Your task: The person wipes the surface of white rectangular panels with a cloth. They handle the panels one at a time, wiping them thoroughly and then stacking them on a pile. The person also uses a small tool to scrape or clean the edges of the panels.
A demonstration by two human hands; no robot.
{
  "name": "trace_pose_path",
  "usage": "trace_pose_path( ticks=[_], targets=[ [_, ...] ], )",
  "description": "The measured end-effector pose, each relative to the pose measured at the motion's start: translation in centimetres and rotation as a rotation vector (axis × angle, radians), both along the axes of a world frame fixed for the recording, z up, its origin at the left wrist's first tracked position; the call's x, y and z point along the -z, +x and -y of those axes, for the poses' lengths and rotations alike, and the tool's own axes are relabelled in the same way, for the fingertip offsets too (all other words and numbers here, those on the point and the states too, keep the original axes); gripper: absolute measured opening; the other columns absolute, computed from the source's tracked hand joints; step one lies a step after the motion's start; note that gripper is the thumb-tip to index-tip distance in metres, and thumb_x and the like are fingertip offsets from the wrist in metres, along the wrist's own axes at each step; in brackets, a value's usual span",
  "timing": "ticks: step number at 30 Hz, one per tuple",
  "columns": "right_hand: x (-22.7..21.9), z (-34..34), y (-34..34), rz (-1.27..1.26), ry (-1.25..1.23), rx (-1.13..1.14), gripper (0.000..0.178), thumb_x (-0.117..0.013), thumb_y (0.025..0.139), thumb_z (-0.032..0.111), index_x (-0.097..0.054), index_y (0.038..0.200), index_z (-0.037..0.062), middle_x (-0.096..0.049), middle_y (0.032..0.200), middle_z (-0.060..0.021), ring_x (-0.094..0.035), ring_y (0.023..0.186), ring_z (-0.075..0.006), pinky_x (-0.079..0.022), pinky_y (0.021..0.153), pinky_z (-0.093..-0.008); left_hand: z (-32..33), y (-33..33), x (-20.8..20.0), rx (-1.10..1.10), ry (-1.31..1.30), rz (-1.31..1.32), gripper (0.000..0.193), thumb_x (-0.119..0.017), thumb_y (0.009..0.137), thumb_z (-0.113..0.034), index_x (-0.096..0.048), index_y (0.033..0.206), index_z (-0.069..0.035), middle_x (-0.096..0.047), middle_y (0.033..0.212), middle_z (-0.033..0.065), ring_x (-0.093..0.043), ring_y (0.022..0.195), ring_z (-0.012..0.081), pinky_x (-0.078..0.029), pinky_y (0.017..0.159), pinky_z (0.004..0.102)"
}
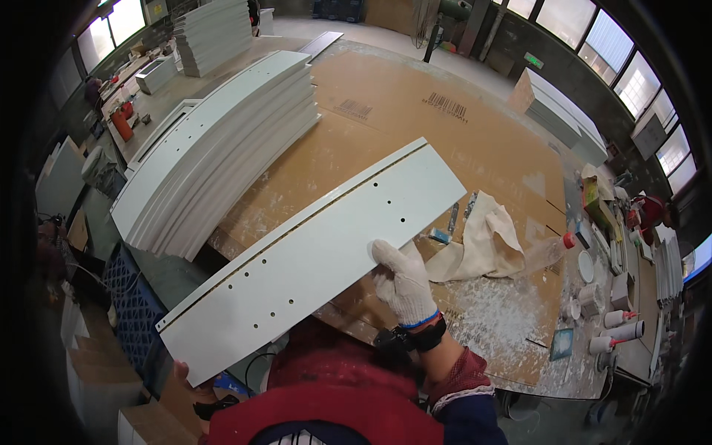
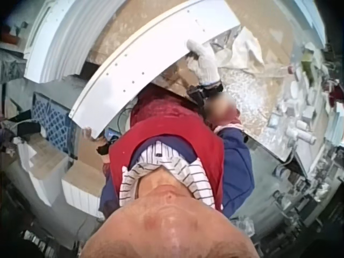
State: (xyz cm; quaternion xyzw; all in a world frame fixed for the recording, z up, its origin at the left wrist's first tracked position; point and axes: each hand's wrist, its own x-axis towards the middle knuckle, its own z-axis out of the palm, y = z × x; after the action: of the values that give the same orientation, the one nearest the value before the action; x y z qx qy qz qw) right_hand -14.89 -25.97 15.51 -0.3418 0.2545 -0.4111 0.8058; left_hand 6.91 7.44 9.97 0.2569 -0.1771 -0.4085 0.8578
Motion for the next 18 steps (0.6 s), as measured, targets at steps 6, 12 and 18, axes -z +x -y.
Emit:
trace_pose_path(
  ticks=[6,12,18],
  targets=[
    [1.8,2.6,0.8,-0.173,-0.015,-0.327,0.028,-0.052,0.091,0.016,-0.052,0.113,-0.0002,-0.063,0.102,-0.011,-0.065,0.085,-0.0228,-0.057,0.072,-0.0346,0.0,-2.0,0.4,-0.197,0.443,-0.031,0.07,-0.061,0.064,-0.024,-0.04,0.122,0.007,-0.057,0.099,0.0219,-0.064,0.078,0.0361,-0.058,0.055,0.045],
    [-0.1,-1.8,1.9,-1.027,-1.268,0.094,0.03,-0.062,0.085,0.026,-0.062,0.098,-0.0003,-0.066,0.079,-0.015,-0.064,0.074,-0.0321,-0.052,0.068,-0.0405,1.5,-3.2,-0.9,-0.199,0.544,0.021,0.068,-0.06,0.064,-0.024,-0.042,0.121,0.007,-0.057,0.1,0.0208,-0.063,0.083,0.0347,-0.058,0.057,0.0433],
    [0.0,-6.3,7.5,-0.531,-1.901,-0.536,0.077,-0.061,0.076,0.049,-0.042,0.128,-0.0037,-0.042,0.135,-0.0202,-0.038,0.128,-0.0314,-0.029,0.104,-0.0494,1.9,-2.4,0.6,-0.121,0.544,-0.048,0.067,-0.057,0.065,-0.022,-0.04,0.122,0.008,-0.056,0.104,0.0213,-0.064,0.08,0.0343,-0.059,0.057,0.0417]
  ],
)
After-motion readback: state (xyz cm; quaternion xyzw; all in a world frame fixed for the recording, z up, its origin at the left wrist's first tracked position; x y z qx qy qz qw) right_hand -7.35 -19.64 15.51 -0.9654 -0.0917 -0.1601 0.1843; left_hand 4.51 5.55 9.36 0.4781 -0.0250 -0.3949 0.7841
